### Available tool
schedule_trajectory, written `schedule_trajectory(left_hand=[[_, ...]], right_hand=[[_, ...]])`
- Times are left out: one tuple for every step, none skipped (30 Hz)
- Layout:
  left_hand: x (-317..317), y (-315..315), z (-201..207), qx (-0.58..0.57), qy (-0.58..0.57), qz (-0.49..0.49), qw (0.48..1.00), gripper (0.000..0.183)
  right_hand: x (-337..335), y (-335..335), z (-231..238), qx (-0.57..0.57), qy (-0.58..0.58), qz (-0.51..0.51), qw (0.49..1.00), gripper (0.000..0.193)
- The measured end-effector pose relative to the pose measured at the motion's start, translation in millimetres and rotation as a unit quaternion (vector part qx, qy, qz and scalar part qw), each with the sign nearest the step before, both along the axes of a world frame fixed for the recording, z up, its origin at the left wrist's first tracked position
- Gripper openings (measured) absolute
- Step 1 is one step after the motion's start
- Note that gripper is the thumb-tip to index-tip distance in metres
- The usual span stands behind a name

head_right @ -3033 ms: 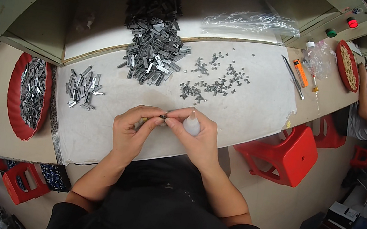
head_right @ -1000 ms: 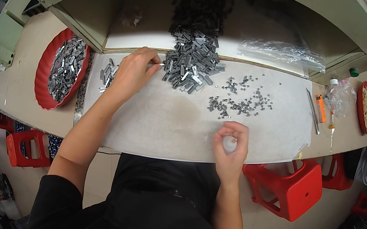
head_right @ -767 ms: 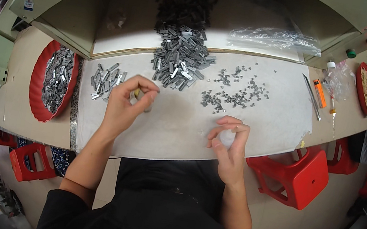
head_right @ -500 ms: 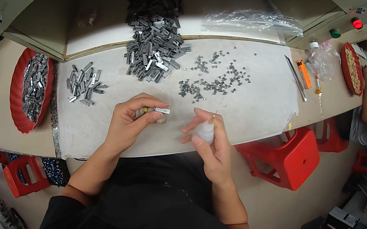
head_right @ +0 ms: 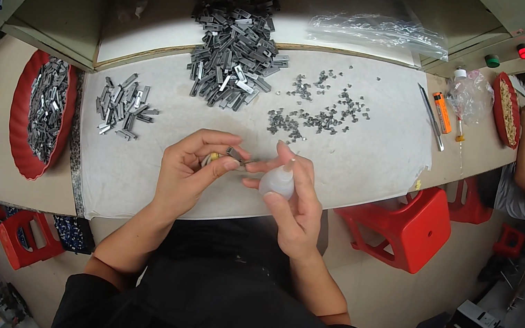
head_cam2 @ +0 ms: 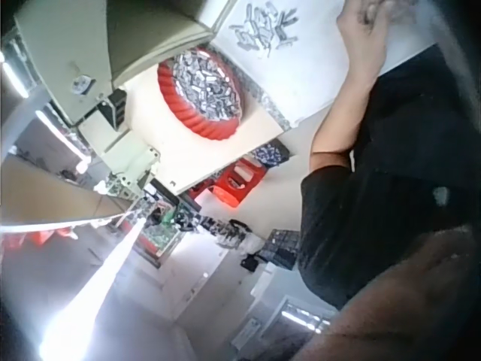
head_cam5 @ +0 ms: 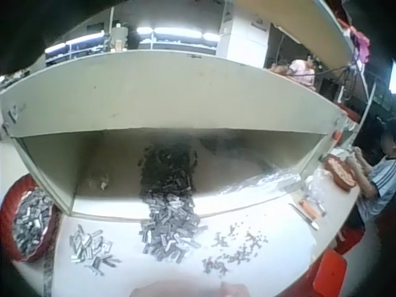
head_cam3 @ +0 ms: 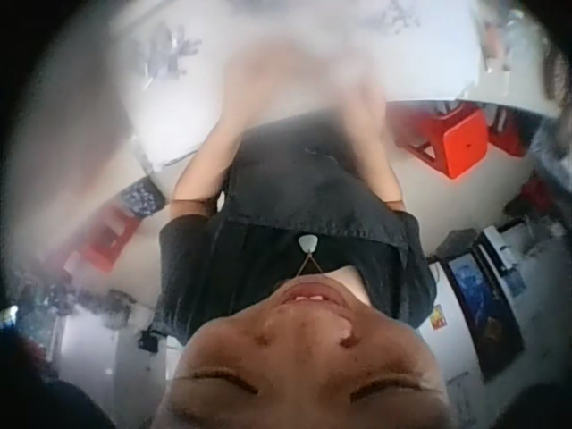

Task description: The person assembles small metal parts and plastic components by hand, joining them with adhesive from a squeeze bottle.

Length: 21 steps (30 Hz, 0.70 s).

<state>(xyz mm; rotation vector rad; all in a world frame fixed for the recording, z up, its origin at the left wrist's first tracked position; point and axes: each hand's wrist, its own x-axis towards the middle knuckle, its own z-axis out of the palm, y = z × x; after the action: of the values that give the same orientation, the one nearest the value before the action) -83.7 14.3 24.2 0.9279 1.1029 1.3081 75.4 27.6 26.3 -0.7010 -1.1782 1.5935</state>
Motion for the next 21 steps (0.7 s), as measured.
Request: schedule_trajectory(left_hand=[[-0.6,-0.4,0.0,0.000,0.000,0.001,1.000,0.023],[-1.4,-0.5,0.0,0.009,0.002,-0.005,1.000,0.022],[-1.9,-0.7,-0.3,0.017,0.004,-0.011,1.000,0.022],[-2.6,-0.9,-1.7,0.017,0.004,-0.011,1.000,0.022],[-3.4,-1.0,-4.0,0.030,0.026,-0.010,0.999,0.022],[-3.7,-0.8,-4.7,0.043,0.047,-0.012,0.998,0.022],[-3.6,-0.8,-4.1,0.043,0.046,-0.013,0.998,0.022],[-3.4,-0.7,-3.2,0.048,0.055,-0.014,0.997,0.022],[-3.4,-0.9,-2.7,0.052,0.063,-0.016,0.997,0.022],[-2.4,-1.6,-2.6,0.052,0.064,-0.017,0.996,0.022],[-0.8,-2.9,-2.5,0.029,0.057,0.002,0.998,0.021],[0.7,-3.5,-2.6,0.006,0.051,0.021,0.998,0.021],[0.3,-3.3,-3.2,0.005,0.051,0.019,0.998,0.021],[-1.0,-2.9,-4.1,0.024,0.080,0.016,0.996,0.020],[-1.7,-2.4,-4.7,0.042,0.110,0.013,0.993,0.019],[-1.5,-2.0,-4.5,0.041,0.110,0.011,0.993,0.019],[-1.4,-1.7,-4.0,0.059,0.139,0.017,0.988,0.018],[-1.0,-1.2,-2.9,0.077,0.167,0.023,0.983,0.017],[-0.4,-0.8,-1.5,0.076,0.166,0.022,0.983,0.017],[0.4,-0.4,0.1,0.083,0.173,0.022,0.981,0.016],[0.7,-0.2,0.8,0.089,0.181,0.024,0.979,0.016]], right_hand=[[2.6,-0.5,-0.4,0.000,0.000,0.001,1.000,0.042],[7.1,-0.4,-1.2,0.025,-0.032,-0.011,0.999,0.042],[11.9,-0.9,-1.3,0.049,-0.064,-0.025,0.996,0.043],[16.7,-1.9,-0.8,0.049,-0.064,-0.024,0.996,0.043],[21.5,-3.1,-0.3,0.063,-0.086,-0.056,0.993,0.041],[24.3,-3.9,0.7,0.077,-0.108,-0.089,0.987,0.040],[25.2,-3.8,1.9,0.077,-0.108,-0.091,0.987,0.040],[25.7,-3.5,4.0,0.074,-0.062,-0.123,0.988,0.037],[25.6,-3.5,6.4,0.070,-0.015,-0.154,0.985,0.033],[22.7,-4.4,13.4,0.037,-0.017,-0.191,0.981,0.031],[24.4,-4.5,12.1,0.037,-0.017,-0.192,0.981,0.031],[27.8,-4.1,9.7,0.066,-0.026,-0.200,0.977,0.032],[29.9,-4.0,8.4,0.095,-0.034,-0.208,0.973,0.033],[29.5,-3.9,8.8,0.094,-0.034,-0.210,0.973,0.033],[28.2,-3.8,9.7,0.131,-0.055,-0.211,0.967,0.034],[27.6,-3.9,10.0,0.167,-0.076,-0.211,0.960,0.035],[28.6,-4.2,8.9,0.166,-0.076,-0.212,0.960,0.035],[30.5,-4.4,8.0,0.198,-0.110,-0.199,0.953,0.035],[31.7,-4.8,7.6,0.230,-0.144,-0.186,0.944,0.036],[32.0,-5.4,8.0,0.229,-0.144,-0.187,0.944,0.036],[31.5,-6.1,7.8,0.239,-0.158,-0.183,0.940,0.037]])
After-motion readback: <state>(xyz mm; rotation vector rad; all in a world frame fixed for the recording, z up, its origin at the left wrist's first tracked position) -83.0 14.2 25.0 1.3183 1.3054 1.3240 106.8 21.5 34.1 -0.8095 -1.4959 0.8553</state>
